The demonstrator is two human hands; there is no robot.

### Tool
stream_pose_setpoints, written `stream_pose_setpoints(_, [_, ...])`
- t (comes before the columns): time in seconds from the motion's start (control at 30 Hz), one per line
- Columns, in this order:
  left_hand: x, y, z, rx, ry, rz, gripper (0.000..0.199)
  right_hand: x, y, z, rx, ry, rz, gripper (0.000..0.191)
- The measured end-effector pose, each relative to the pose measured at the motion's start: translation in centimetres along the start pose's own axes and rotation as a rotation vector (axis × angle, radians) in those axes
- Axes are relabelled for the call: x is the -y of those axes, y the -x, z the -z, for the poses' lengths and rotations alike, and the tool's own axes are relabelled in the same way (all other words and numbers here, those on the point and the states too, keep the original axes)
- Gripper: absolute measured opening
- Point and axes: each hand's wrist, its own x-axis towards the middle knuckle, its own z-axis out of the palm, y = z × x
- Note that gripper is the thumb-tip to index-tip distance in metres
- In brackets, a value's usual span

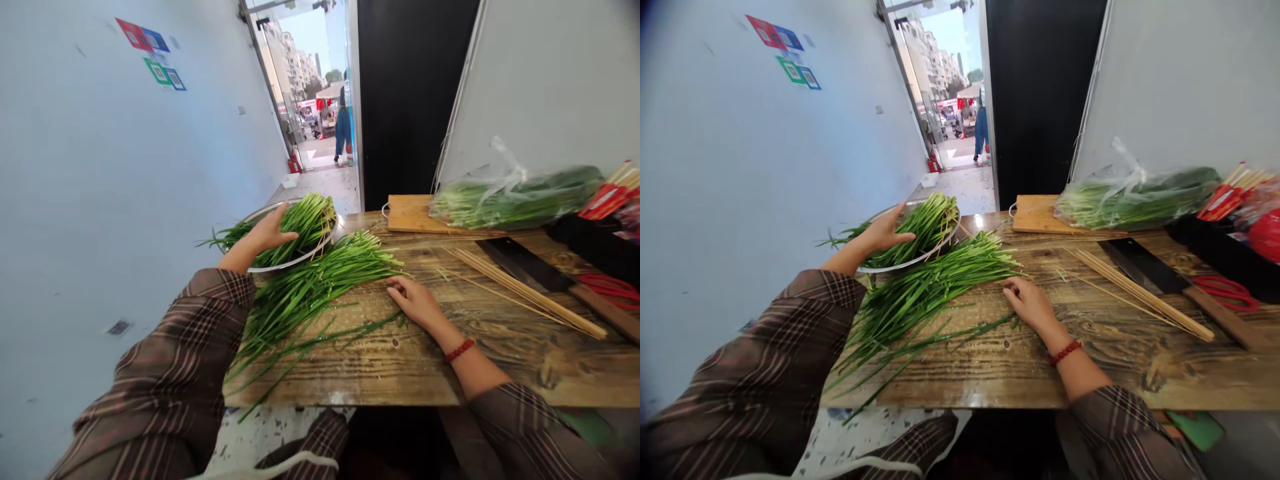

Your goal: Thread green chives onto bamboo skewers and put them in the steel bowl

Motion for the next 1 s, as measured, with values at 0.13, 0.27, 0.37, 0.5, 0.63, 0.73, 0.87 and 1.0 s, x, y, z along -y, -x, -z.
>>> stream_pose_setpoints(0.13, [-5.2, 4.7, 1.1, -0.048, 0.245, -0.066, 0.096, 0.1, 0.6, 1.4, 0.099, -0.058, 0.167, 0.029])
stream_pose_setpoints(0.27, [-9.9, 9.8, 0.3, 0.042, 0.406, -0.167, 0.089, 0.3, 2.3, 3.7, 0.237, 0.057, 0.344, 0.035])
stream_pose_setpoints(0.37, [-11.8, 12.9, -1.9, 0.12, 0.425, -0.197, 0.083, 0.9, 3.8, 4.5, 0.259, 0.236, 0.357, 0.024])
stream_pose_setpoints(0.5, [-13.3, 15.2, -5.5, 0.201, 0.418, -0.231, 0.072, 2.7, 4.1, 3.1, 0.218, 0.359, 0.298, 0.007])
stream_pose_setpoints(0.63, [-15.2, 15.7, -7.8, 0.189, 0.423, -0.269, 0.057, 5.0, 1.9, 0.7, 0.129, 0.395, 0.25, 0.014])
stream_pose_setpoints(0.73, [-16.4, 15.5, -8.9, 0.177, 0.432, -0.321, 0.05, 5.4, 0.0, 0.6, 0.063, 0.401, 0.225, 0.024])
stream_pose_setpoints(0.87, [-16.2, 15.2, -10.3, 0.208, 0.489, -0.305, 0.046, 2.1, -0.4, 4.1, -0.025, 0.448, 0.111, 0.03])
stream_pose_setpoints(1.0, [-15.2, 14.9, -11.8, 0.228, 0.572, -0.197, 0.047, -3.6, 0.6, 9.0, -0.127, 0.542, -0.107, 0.03])
